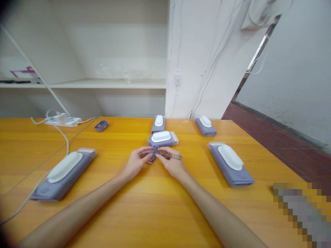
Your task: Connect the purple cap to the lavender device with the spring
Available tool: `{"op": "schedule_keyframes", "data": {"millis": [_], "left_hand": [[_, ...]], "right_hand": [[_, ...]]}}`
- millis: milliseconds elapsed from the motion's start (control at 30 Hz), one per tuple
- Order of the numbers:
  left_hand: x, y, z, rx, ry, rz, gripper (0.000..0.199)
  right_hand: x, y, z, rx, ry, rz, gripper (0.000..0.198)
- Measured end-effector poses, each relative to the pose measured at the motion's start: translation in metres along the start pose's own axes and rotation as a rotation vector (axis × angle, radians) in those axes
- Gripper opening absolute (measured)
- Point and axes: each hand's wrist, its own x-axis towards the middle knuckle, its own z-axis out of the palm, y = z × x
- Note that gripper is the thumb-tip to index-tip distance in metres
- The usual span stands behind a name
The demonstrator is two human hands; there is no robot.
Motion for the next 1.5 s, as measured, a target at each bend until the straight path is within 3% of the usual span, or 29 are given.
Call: {"op": "schedule_keyframes", "data": {"millis": [1500], "left_hand": [[-0.0036, 0.0040, 0.0001, 0.076, -0.025, 0.029, 0.043]], "right_hand": [[-0.0016, 0.0015, 0.0030, 0.029, 0.044, 0.032, 0.025]]}}
